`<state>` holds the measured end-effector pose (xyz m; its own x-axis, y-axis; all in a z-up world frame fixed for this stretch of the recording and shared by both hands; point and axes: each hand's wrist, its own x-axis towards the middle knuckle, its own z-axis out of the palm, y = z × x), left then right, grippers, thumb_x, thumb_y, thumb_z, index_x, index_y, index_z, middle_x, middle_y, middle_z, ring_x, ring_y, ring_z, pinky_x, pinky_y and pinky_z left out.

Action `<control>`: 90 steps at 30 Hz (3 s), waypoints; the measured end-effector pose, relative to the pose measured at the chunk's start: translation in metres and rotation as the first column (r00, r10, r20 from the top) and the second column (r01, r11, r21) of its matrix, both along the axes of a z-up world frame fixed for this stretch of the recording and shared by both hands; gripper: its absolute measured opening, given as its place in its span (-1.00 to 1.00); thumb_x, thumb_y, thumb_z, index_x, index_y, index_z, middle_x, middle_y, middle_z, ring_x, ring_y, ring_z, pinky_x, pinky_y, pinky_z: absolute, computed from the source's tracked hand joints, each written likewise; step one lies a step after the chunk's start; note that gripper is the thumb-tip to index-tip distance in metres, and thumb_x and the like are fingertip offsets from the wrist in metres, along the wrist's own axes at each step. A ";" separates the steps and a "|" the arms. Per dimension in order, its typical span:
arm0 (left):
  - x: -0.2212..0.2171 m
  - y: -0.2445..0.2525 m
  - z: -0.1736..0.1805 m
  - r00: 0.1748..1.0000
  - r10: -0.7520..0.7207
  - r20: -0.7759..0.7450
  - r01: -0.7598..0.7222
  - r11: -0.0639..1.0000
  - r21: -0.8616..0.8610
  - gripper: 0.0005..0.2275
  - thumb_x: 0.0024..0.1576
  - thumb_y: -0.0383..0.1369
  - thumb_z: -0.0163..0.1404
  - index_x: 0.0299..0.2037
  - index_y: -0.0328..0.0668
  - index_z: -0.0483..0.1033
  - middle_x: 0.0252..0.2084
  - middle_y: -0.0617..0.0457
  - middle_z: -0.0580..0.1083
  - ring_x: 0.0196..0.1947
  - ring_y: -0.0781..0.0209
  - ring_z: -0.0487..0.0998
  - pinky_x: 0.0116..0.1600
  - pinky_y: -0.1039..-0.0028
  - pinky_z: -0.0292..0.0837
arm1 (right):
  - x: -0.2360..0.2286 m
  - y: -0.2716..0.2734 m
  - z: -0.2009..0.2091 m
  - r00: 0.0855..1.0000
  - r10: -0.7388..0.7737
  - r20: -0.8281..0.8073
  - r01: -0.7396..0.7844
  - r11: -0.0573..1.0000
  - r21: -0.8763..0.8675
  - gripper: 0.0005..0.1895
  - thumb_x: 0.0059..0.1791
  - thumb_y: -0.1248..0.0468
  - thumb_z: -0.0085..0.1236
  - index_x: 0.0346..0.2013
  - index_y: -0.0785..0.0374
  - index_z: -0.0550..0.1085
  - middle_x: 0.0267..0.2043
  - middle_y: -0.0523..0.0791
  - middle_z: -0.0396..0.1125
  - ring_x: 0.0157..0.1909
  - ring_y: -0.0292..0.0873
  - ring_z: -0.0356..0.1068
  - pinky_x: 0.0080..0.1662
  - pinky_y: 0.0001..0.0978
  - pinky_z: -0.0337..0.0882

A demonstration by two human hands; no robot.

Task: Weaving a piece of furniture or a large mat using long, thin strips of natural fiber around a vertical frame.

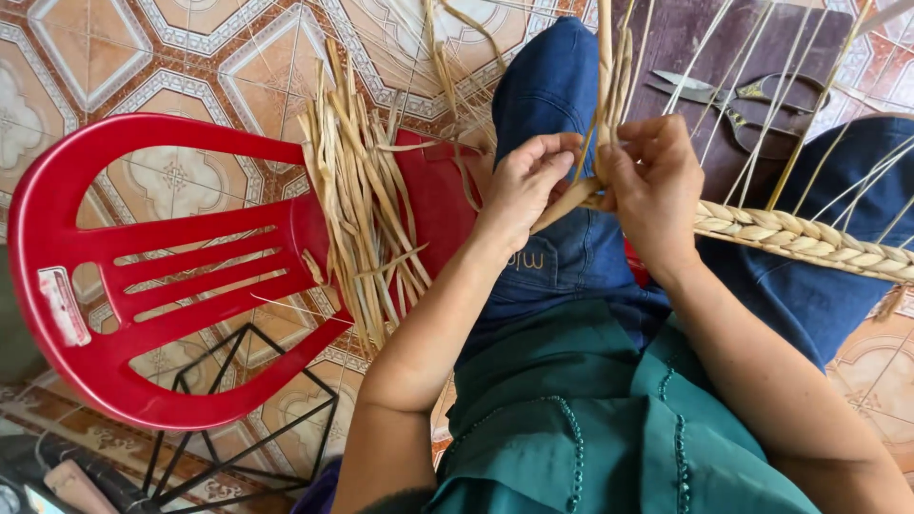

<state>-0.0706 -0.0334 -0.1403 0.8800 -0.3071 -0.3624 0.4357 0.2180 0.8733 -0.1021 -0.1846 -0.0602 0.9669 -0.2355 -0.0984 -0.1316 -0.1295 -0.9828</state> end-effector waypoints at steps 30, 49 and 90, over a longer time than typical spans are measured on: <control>-0.006 0.020 0.034 0.942 0.176 0.287 -0.232 0.957 0.175 -0.80 0.35 -0.27 -0.02 -0.04 -0.27 0.42 -0.24 0.03 0.50 -0.30 0.31 0.59 -0.18 0.51 0.63 | 0.086 -0.003 0.002 0.595 0.770 -0.231 -0.460 0.090 -0.883 -0.60 -0.04 -0.23 0.14 -0.21 -0.07 0.64 -0.26 -0.21 0.52 0.11 -0.12 0.39 0.39 0.04 -0.08; -0.057 -0.006 0.041 0.958 0.187 0.218 -0.241 0.936 0.255 -0.72 0.26 -0.34 0.06 0.06 -0.39 0.41 -0.15 0.00 0.52 -0.40 0.38 0.54 -0.36 0.59 0.53 | 0.098 -0.008 -0.027 0.651 0.747 -0.136 -0.591 0.385 -0.709 -0.79 -0.02 0.01 0.30 -0.31 0.05 0.60 -0.56 -0.24 0.38 -0.41 -0.21 0.32 0.13 -0.22 0.14; 0.001 -0.013 0.030 0.965 -0.083 -0.251 0.052 0.990 -0.130 -0.85 0.17 -0.42 0.13 -0.09 -0.24 0.55 -0.40 0.19 0.43 -0.59 0.54 0.28 -0.56 0.73 0.09 | 0.039 -0.064 -0.012 0.978 0.203 -0.056 -0.210 0.963 -0.168 -0.69 0.11 0.30 0.14 0.12 0.37 0.49 -0.11 -0.01 0.53 -0.24 -0.21 0.57 -0.20 -0.38 0.60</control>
